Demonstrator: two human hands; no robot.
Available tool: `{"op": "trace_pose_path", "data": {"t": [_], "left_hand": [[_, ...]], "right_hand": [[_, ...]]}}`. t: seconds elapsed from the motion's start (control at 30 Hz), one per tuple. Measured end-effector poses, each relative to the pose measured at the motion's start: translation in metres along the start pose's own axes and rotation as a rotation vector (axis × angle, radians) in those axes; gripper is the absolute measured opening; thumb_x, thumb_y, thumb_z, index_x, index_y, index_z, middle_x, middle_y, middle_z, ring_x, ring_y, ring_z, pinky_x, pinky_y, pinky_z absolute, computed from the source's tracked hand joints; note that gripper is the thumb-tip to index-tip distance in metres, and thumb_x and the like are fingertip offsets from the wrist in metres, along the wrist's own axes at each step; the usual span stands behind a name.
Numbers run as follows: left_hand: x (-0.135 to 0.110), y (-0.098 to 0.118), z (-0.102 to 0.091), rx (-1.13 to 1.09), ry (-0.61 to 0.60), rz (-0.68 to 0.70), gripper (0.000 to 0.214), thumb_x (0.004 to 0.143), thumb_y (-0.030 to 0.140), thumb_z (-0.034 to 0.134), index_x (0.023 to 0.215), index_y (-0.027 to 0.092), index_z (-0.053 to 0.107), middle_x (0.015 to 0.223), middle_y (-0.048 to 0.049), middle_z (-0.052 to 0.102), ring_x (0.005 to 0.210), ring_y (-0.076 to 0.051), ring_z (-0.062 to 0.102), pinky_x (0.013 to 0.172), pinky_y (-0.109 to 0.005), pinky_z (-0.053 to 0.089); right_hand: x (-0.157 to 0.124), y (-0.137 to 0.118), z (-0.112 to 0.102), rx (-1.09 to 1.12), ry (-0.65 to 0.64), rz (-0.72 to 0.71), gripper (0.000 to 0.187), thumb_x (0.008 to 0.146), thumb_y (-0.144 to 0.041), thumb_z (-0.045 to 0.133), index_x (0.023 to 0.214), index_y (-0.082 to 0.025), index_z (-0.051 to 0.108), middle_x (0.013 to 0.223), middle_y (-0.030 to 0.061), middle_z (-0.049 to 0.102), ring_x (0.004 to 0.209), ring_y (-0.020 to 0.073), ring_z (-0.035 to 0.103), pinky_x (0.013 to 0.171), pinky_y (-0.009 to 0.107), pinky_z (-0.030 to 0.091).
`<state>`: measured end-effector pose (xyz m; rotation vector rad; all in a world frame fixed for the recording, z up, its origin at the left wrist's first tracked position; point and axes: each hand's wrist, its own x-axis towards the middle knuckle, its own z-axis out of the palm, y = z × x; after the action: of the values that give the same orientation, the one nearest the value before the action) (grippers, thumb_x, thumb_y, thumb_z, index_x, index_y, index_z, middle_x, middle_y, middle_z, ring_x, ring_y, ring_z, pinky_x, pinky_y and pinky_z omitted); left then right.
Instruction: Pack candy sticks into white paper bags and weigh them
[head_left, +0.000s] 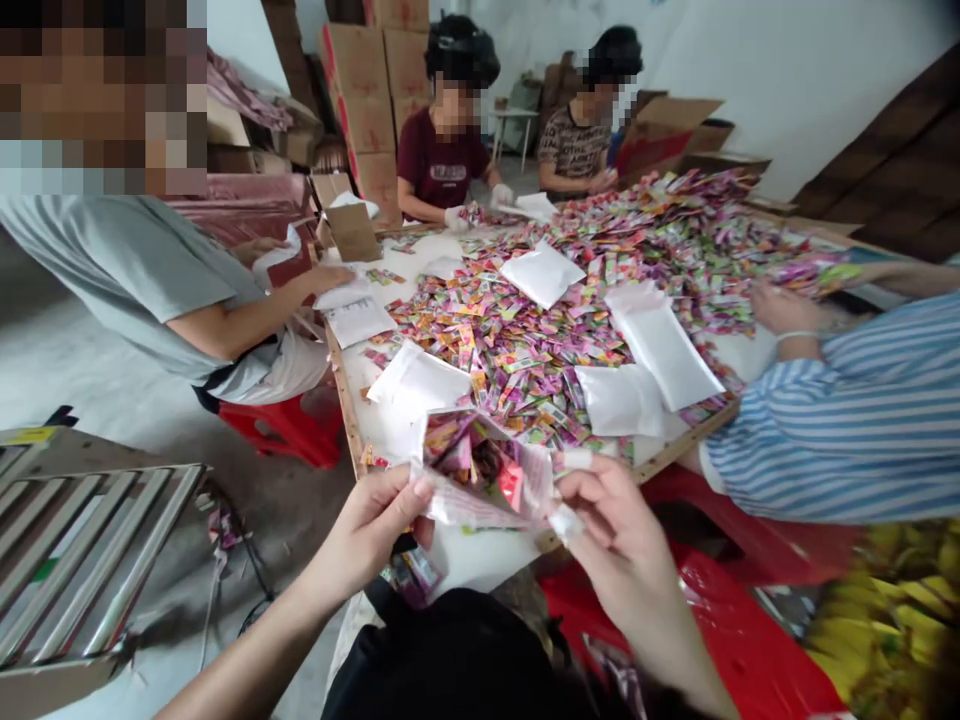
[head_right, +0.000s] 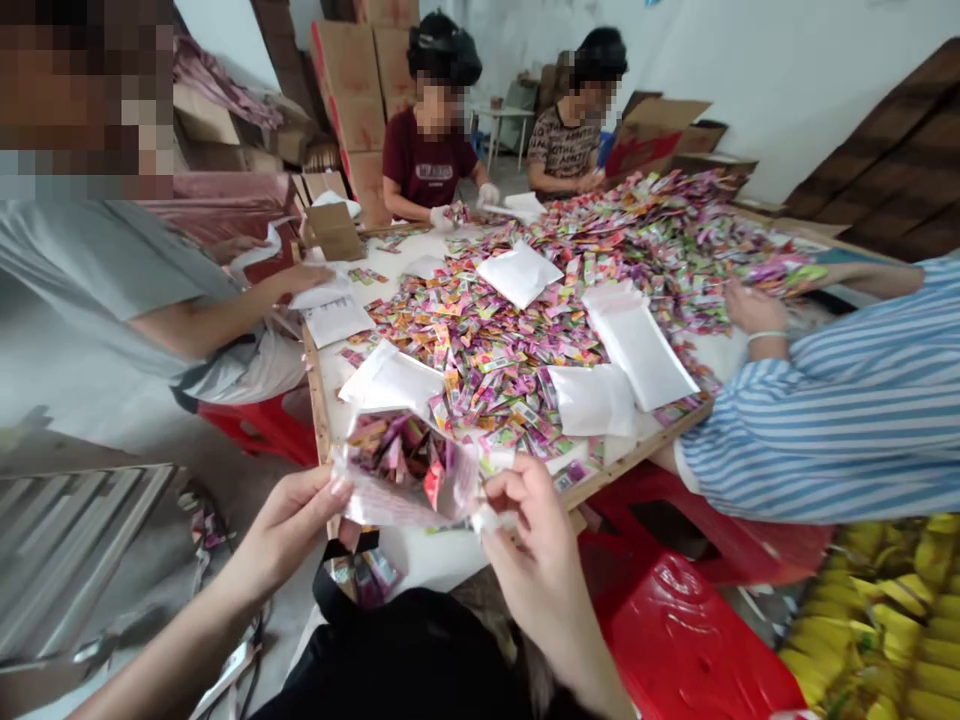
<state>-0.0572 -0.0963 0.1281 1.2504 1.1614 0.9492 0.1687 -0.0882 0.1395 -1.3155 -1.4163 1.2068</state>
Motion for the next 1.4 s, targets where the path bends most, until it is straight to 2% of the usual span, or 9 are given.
{"op": "trace_pose_path", "data": {"t": [0.37, 0.57, 0.7, 0.83, 0.9, 1.03, 1.13, 1.23, 1.4], "left_hand": [[-0.005, 0.012, 0.008, -0.017, -0.052, -0.075, 0.052, 0.084, 0.058, 0.046, 0.060, 0.015, 0.060, 0.042, 0.0003, 0.051, 0.041, -0.008, 0.040, 0.045, -0.022, 0.028], [-0.020, 0.019, 0.018, 0.086, -0.346, -0.015, 0.054, 0.088, 0.056, 0.040, 0.061, 0.015, 0.062, 0.050, -0.0022, 0.056, 0.049, -0.009, 0.050, 0.050, -0.020, 0.036], [-0.014, 0.013, -0.014, 0.129, -0.662, -0.094, 0.044, 0.082, 0.053, 0.055, 0.077, 0.012, 0.070, 0.050, -0.0004, 0.055, 0.042, -0.008, 0.048, 0.041, -0.018, 0.033], [0.036, 0.000, -0.049, 0.059, -0.059, 0.173, 0.043, 0.088, 0.047, 0.049, 0.065, 0.013, 0.064, 0.057, -0.0013, 0.057, 0.053, -0.009, 0.051, 0.054, -0.019, 0.041], [0.072, -0.005, -0.050, 0.011, 0.048, 0.237, 0.032, 0.084, 0.045, 0.056, 0.089, 0.015, 0.066, 0.078, -0.0036, 0.064, 0.067, -0.012, 0.057, 0.064, -0.022, 0.046], [0.126, -0.005, -0.022, 0.033, -0.477, 0.283, 0.051, 0.076, 0.040, 0.067, 0.122, 0.020, 0.058, 0.120, -0.0093, 0.060, 0.102, -0.022, 0.058, 0.088, -0.031, 0.045], [0.136, -0.010, 0.009, 0.044, -0.734, 0.318, 0.038, 0.072, 0.036, 0.070, 0.106, 0.018, 0.066, 0.103, -0.0055, 0.065, 0.095, -0.021, 0.058, 0.085, -0.029, 0.043], [0.128, -0.035, 0.034, -0.038, -0.520, 0.282, 0.023, 0.070, 0.036, 0.072, 0.074, 0.015, 0.062, 0.073, 0.0004, 0.057, 0.071, -0.013, 0.051, 0.071, -0.024, 0.041], [0.111, -0.083, 0.052, -0.184, -0.054, 0.177, 0.027, 0.077, 0.042, 0.064, 0.074, 0.018, 0.051, 0.072, 0.0027, 0.046, 0.069, -0.011, 0.044, 0.066, -0.023, 0.036]], "right_hand": [[0.032, -0.009, -0.014, -0.079, 0.038, -0.184, 0.015, 0.076, -0.031, 0.062, 0.079, -0.020, 0.053, 0.073, -0.0004, 0.055, 0.066, 0.0123, 0.054, 0.058, 0.020, 0.043], [0.033, -0.009, -0.017, -0.066, 0.061, -0.232, 0.017, 0.077, -0.029, 0.064, 0.086, -0.021, 0.052, 0.079, 0.0001, 0.056, 0.069, 0.0129, 0.054, 0.062, 0.021, 0.044], [0.044, 0.016, -0.014, 0.079, -0.070, -0.115, 0.016, 0.079, -0.030, 0.062, 0.084, -0.021, 0.050, 0.075, -0.0014, 0.053, 0.066, 0.0113, 0.051, 0.058, 0.020, 0.041], [0.056, 0.013, -0.006, 0.343, -0.178, -0.090, 0.023, 0.075, -0.031, 0.067, 0.087, -0.022, 0.048, 0.074, -0.0029, 0.049, 0.062, 0.0095, 0.046, 0.054, 0.019, 0.038], [0.064, 0.002, -0.002, 0.482, -0.257, -0.084, 0.025, 0.073, -0.030, 0.068, 0.085, -0.023, 0.046, 0.073, -0.0038, 0.047, 0.057, 0.0084, 0.043, 0.049, 0.019, 0.036], [0.083, -0.018, -0.002, 0.564, -0.308, -0.141, 0.027, 0.071, -0.029, 0.068, 0.079, -0.024, 0.043, 0.070, -0.0039, 0.048, 0.054, 0.0090, 0.043, 0.045, 0.019, 0.035], [0.090, -0.013, -0.008, 0.510, -0.197, -0.159, 0.025, 0.072, -0.029, 0.067, 0.079, -0.025, 0.044, 0.074, -0.0035, 0.052, 0.061, 0.0116, 0.052, 0.052, 0.022, 0.043], [0.087, 0.016, -0.021, 0.378, -0.022, -0.085, 0.024, 0.075, -0.029, 0.067, 0.093, -0.026, 0.052, 0.091, 0.0001, 0.060, 0.080, 0.0160, 0.061, 0.069, 0.027, 0.050], [0.056, 0.082, -0.043, 0.430, 0.238, -0.145, 0.054, 0.067, -0.063, 0.066, 0.105, -0.026, 0.057, 0.101, 0.0058, 0.063, 0.088, 0.0214, 0.063, 0.075, 0.034, 0.052]]}}
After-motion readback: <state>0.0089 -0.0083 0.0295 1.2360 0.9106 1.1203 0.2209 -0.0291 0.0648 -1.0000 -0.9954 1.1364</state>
